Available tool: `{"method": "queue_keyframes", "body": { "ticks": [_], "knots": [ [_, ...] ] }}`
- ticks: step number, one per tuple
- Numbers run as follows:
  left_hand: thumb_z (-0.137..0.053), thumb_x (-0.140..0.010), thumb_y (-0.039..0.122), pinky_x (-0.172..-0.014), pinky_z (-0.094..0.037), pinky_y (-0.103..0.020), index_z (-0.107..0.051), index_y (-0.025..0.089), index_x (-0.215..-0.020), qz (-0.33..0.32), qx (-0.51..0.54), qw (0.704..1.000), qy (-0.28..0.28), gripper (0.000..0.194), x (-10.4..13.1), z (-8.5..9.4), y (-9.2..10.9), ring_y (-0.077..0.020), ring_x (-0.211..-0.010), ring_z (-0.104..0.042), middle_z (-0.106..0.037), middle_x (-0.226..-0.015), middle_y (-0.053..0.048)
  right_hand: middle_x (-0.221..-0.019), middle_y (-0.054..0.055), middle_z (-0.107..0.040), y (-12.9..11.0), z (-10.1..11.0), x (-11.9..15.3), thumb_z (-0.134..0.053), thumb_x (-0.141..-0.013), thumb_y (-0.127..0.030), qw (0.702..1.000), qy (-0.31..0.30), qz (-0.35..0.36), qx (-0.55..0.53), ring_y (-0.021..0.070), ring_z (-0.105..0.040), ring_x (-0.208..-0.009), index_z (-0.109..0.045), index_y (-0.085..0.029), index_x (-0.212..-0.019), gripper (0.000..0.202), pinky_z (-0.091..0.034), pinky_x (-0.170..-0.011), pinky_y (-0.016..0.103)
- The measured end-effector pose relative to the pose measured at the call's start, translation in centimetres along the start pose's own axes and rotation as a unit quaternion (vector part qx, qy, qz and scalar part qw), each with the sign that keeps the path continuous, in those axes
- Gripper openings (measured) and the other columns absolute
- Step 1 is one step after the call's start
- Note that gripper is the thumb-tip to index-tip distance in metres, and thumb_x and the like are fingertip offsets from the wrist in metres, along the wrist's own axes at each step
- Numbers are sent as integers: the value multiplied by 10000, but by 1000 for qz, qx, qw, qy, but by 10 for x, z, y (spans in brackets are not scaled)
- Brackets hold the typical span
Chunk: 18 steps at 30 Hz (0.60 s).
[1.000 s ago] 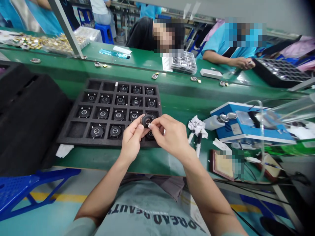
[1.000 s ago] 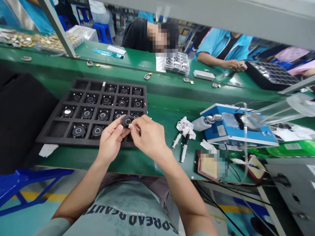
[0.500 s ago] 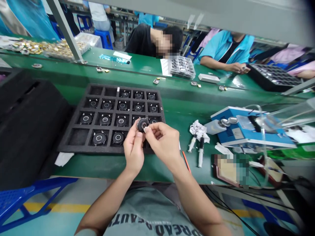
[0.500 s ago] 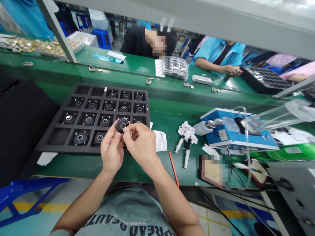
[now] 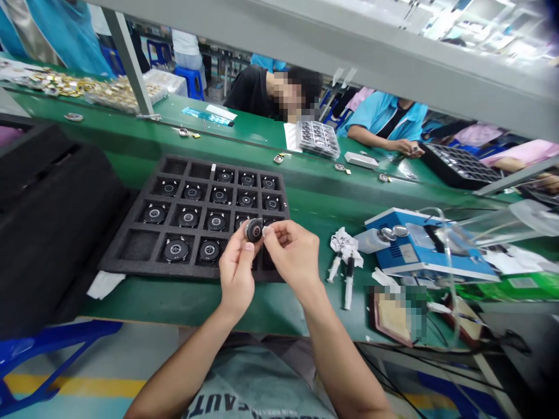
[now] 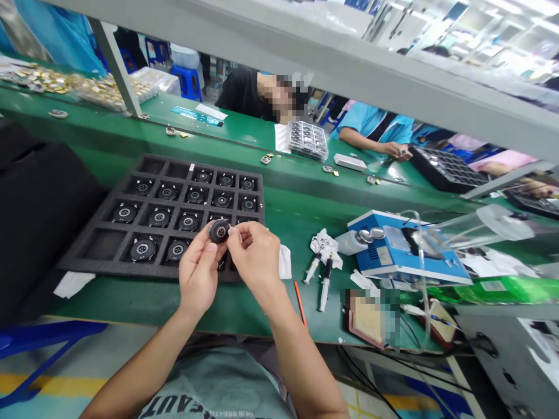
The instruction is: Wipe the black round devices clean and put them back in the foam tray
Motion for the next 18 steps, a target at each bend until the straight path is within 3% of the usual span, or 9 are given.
{"method": "queue_keyframes", "body": {
  "ticks": [11,16,18],
  "knots": [
    [-754,-931,415,-1194,-503,-464,-700,248,-1359,12,3,1000,4,463,-1,0,2,-313,-1385,-626,-686,-1457,-97,-739,10,-753,-5,2,6,-660,-853,-287,998,-55,6,-20,148,-664,-577,-724,-228,-813,96,-541,-573,287],
    [-716,-965,401,-1279,-397,-451,-692,257,-1387,-6,-47,999,11,446,0,3,-1,-291,-1446,-570,-663,-1491,-70,-756,14,-752,-7,0,6,-657,-849,-257,999,-47,21,3,146,-665,-595,-721,-226,-804,85,-538,-589,282],
    [-718,-968,388,-1265,-421,-456,-698,251,-1380,-9,-39,999,4,435,0,4,-2,-295,-1438,-578,-666,-1486,-76,-745,15,-744,-6,1,3,-652,-851,-258,999,-35,26,17,145,-657,-592,-720,-221,-797,94,-529,-591,283]
  ]
}}
Point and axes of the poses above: each hand's wrist, its own x-axis away from the middle knuckle, its own z-axis out of the back of the hand, y = z × x, the point moved 1 cm from there along -x, towards the middle knuckle
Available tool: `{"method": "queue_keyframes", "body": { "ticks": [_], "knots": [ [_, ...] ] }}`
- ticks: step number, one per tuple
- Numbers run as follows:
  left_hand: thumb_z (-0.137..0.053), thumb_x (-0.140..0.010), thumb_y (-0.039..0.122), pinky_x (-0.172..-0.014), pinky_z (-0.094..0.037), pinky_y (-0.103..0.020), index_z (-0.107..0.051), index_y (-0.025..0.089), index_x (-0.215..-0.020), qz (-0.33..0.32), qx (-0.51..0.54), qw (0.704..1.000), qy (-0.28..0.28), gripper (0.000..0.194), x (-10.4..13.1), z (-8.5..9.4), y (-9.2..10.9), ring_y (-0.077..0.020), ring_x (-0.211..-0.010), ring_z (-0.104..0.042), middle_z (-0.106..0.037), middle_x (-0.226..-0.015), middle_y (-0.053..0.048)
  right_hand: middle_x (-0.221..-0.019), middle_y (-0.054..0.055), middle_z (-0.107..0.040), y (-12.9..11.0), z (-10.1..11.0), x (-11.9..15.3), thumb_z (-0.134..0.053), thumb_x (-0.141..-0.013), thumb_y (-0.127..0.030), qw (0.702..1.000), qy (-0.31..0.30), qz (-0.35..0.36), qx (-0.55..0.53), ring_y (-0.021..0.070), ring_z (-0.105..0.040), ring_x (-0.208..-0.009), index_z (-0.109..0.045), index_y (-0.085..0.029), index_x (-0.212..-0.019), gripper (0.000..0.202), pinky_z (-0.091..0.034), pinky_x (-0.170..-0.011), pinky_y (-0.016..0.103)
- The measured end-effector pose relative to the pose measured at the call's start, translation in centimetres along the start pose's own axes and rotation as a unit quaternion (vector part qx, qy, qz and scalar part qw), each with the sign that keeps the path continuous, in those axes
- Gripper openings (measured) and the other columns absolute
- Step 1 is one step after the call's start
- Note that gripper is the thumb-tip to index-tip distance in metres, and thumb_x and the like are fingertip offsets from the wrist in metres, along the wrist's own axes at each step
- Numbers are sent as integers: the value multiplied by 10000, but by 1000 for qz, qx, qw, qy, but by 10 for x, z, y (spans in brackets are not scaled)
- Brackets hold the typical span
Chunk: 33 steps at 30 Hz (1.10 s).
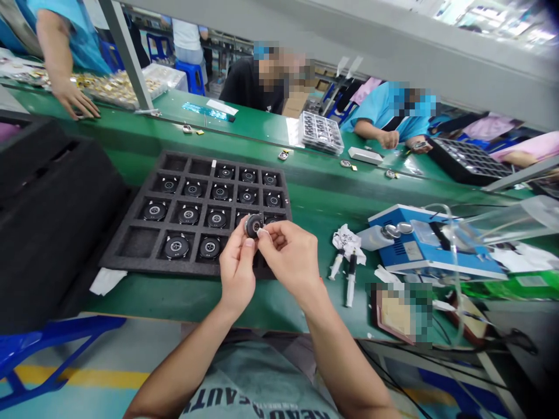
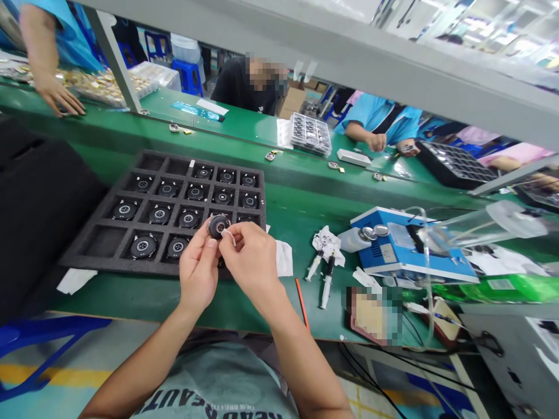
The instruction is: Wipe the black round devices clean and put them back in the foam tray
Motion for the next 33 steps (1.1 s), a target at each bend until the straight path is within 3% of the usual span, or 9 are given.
{"method": "queue_keyframes", "body": {
  "ticks": [3,8,16,21,25,29,33],
  "knots": [
    [-729,-963,393,-1223,-476,-465,-705,249,-1372,-5,15,1000,-7,434,0,0,-1,-306,-1416,-599,-669,-1481,-85,-731,14,-733,0,2,-2,-643,-858,-261,1000,5,2,18,142,-646,-588,-714,-216,-789,109,-516,-592,281],
    [-732,-959,424,-1273,-406,-499,-709,262,-1371,-14,6,1000,0,444,-1,2,-3,-311,-1428,-588,-682,-1465,-84,-742,10,-731,-5,3,3,-641,-857,-222,999,-12,28,43,125,-627,-589,-713,-205,-794,97,-493,-600,264],
    [-720,-968,427,-1182,-522,-477,-707,251,-1368,-22,7,999,-28,438,-1,2,-2,-324,-1402,-609,-668,-1479,-101,-736,16,-723,-1,5,-7,-634,-875,-243,997,25,33,58,140,-625,-606,-703,-207,-787,117,-493,-622,284],
    [-723,-968,439,-1235,-461,-490,-704,237,-1390,-6,-32,998,-54,469,0,4,0,-333,-1420,-592,-662,-1488,-106,-752,12,-719,2,9,-14,-643,-894,-230,995,29,67,61,136,-615,-610,-711,-206,-815,107,-485,-622,285],
    [-723,-968,447,-1286,-382,-495,-699,238,-1403,14,-43,996,-72,483,-2,5,3,-329,-1449,-564,-661,-1492,-96,-800,20,-729,-1,11,-16,-619,-941,-201,991,-6,122,58,142,-638,-670,-713,-209,-834,142,-488,-651,283],
    [-724,-964,452,-1245,-444,-490,-711,212,-1379,31,-31,995,-94,479,-5,3,3,-336,-1432,-580,-663,-1485,-114,-941,47,-763,-6,12,-12,-564,-1002,-201,981,-64,165,73,171,-691,-829,-734,-216,-945,180,-500,-728,295],
    [-769,-930,439,-1154,-542,-489,-727,227,-1334,56,29,995,-79,458,-6,3,4,-331,-1355,-646,-695,-1441,-110,-940,38,-759,1,22,-13,-570,-1012,-220,979,-84,156,105,180,-686,-837,-737,-229,-952,178,-479,-744,303]
  ]
}}
Point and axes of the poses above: each hand's wrist, its own x-axis away from the middle knuckle, its own z-axis out of the back of the hand, y = z × x, the point moved 1 cm from there along -x, towards the middle knuckle
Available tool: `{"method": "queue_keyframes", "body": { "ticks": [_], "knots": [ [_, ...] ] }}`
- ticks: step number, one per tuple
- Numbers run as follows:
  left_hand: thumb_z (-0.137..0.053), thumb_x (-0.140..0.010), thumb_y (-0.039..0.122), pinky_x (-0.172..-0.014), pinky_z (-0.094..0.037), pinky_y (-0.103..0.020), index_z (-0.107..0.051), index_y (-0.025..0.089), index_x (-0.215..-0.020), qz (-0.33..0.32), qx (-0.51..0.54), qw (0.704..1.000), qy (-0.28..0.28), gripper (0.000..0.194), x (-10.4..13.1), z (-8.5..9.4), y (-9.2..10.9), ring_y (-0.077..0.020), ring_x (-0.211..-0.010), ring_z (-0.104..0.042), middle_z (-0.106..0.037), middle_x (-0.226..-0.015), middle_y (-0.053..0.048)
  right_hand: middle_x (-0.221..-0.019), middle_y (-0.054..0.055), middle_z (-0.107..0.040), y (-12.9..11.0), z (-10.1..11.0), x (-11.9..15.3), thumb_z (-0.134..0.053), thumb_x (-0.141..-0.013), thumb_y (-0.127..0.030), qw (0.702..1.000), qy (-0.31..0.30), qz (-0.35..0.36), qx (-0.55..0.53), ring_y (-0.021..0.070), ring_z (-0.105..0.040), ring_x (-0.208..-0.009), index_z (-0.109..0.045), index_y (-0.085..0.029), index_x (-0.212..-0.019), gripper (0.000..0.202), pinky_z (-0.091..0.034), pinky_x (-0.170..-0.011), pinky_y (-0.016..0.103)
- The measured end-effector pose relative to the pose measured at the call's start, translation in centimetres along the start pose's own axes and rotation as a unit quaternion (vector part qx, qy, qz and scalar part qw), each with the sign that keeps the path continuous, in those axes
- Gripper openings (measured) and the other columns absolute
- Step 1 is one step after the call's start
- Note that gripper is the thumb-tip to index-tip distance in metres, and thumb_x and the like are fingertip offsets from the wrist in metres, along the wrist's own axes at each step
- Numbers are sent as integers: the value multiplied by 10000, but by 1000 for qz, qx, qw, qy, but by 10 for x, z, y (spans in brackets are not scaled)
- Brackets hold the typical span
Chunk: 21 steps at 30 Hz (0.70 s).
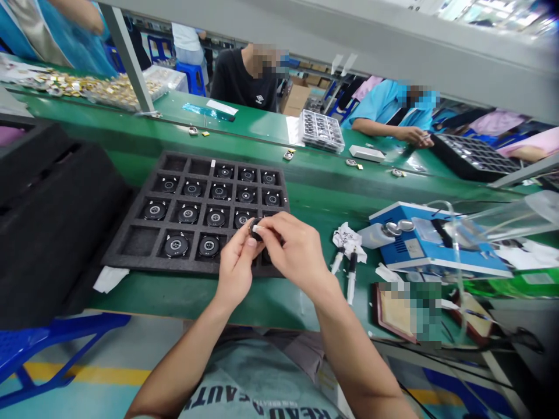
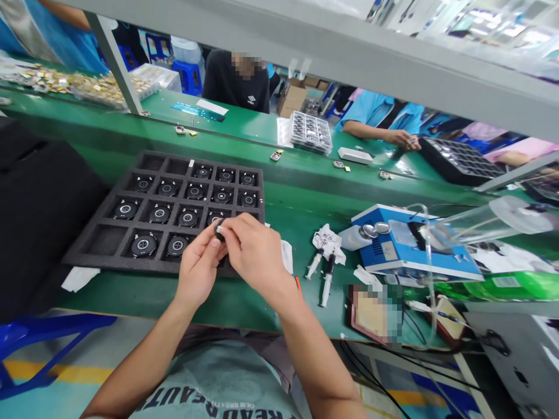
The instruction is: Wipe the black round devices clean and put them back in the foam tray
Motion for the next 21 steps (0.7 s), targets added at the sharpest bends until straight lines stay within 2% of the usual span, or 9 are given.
{"method": "queue_keyframes", "body": {
  "ticks": [6,9,14,21],
  "knots": [
    [-786,-923,388,-1137,-557,-497,-760,245,-1265,17,49,999,3,372,0,-1,4,-304,-1295,-692,-752,-1345,-86,-796,-6,-712,15,13,4,-646,-962,-232,997,45,-67,5,139,-585,-654,-719,-223,-860,126,-423,-646,291],
    [-785,-924,389,-1148,-548,-512,-763,248,-1267,11,41,999,-3,371,-1,-1,4,-310,-1307,-683,-748,-1352,-86,-806,-6,-721,8,9,4,-648,-960,-230,996,52,-65,-19,129,-588,-645,-725,-221,-876,115,-427,-636,279],
    [-786,-924,403,-1163,-531,-527,-737,246,-1322,19,7,999,-47,431,-1,0,2,-341,-1385,-620,-694,-1442,-107,-878,21,-740,3,-1,-3,-621,-967,-202,997,61,-30,-25,144,-621,-709,-717,-215,-874,134,-438,-675,287],
    [-769,-933,428,-1147,-549,-522,-730,227,-1329,24,3,999,-38,446,0,0,1,-339,-1361,-638,-716,-1402,-111,-851,19,-726,10,4,5,-608,-987,-239,997,53,-50,11,152,-617,-697,-720,-222,-904,140,-437,-665,297]
  ]
}}
Point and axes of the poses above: each hand's wrist, its own x-axis away from the middle knuckle, its own z-axis out of the back of the hand, y = z × x, the point moved 1 cm from there along -x, towards the middle knuckle
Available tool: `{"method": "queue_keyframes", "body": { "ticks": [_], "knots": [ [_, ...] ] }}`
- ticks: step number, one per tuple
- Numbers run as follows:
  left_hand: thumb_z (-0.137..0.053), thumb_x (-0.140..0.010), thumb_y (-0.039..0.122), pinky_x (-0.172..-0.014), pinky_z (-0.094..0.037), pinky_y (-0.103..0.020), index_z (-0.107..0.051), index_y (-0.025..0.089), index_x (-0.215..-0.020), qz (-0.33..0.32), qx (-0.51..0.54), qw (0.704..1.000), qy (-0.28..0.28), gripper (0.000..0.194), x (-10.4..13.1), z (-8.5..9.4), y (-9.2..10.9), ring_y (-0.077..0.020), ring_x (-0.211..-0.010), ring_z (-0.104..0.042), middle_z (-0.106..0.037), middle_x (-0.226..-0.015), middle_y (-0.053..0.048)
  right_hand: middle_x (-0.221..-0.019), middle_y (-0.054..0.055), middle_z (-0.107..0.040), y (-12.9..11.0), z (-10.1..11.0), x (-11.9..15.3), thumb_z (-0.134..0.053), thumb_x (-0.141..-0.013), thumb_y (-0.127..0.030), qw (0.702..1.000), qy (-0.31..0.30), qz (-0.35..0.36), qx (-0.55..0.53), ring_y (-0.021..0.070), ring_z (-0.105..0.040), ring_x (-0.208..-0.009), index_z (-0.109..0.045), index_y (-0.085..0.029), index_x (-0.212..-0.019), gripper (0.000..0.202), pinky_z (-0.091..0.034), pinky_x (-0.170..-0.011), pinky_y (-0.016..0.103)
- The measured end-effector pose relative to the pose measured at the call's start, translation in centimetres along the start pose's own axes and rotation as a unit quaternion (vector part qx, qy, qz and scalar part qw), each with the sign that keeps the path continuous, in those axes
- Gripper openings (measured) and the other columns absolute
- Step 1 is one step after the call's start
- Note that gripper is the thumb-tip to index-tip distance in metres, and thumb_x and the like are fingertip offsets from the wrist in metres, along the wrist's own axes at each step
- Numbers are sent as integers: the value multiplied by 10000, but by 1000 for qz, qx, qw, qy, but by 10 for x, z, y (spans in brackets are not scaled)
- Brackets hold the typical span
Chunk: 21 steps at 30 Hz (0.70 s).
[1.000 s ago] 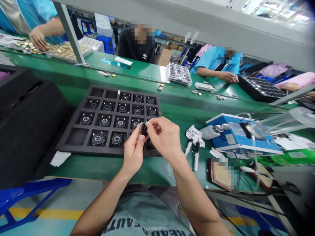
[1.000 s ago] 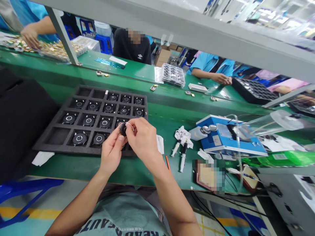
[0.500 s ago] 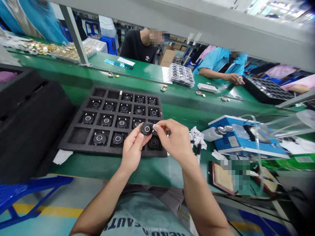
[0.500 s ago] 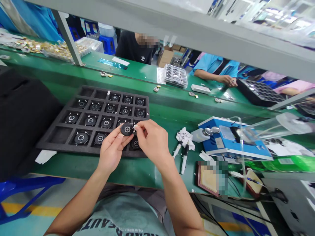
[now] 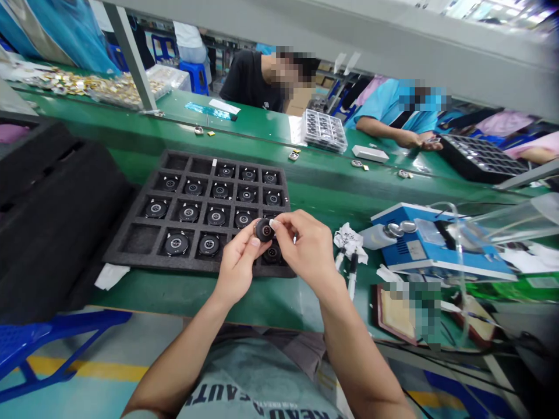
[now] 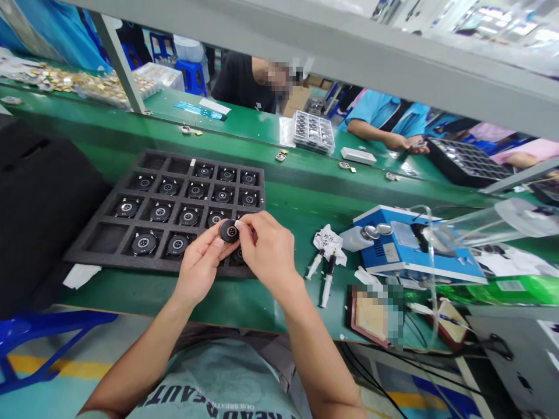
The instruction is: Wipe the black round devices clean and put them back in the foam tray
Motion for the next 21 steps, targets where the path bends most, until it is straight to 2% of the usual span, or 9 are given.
{"method": "queue_keyframes", "body": {
  "ticks": [5,11,15,21],
  "knots": [
    [-770,-929,428,-1159,-535,-510,-723,231,-1339,7,-10,1000,-18,457,-1,-1,2,-342,-1363,-637,-691,-1443,-115,-954,40,-767,-9,0,-1,-577,-1004,-240,998,-44,36,-7,169,-670,-794,-735,-236,-949,168,-471,-709,302],
    [-768,-928,449,-1136,-558,-502,-732,226,-1325,-1,-25,1000,-5,456,-2,-1,2,-333,-1355,-642,-714,-1406,-106,-866,18,-749,-1,3,-4,-618,-980,-219,1000,-16,-3,-23,154,-639,-722,-731,-224,-892,142,-454,-688,292],
    [-769,-929,447,-1153,-542,-512,-723,233,-1338,-2,-33,999,-24,465,-2,-1,2,-345,-1380,-623,-696,-1434,-113,-933,31,-761,-9,-3,-3,-609,-990,-216,998,-23,34,-47,161,-658,-778,-741,-223,-933,144,-472,-722,292],
    [-780,-927,392,-1149,-540,-554,-757,243,-1273,0,18,1000,24,377,-1,1,3,-334,-1323,-670,-735,-1370,-100,-915,24,-755,2,5,8,-611,-990,-230,999,-34,-9,-14,162,-641,-745,-734,-229,-927,139,-455,-703,300]
  ]
}}
Point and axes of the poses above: each hand's wrist, its own x-axis away from the middle knuckle, its own z-axis out of the back of the hand, y = z × x, the point moved 1 cm from there along -x, towards the middle knuckle
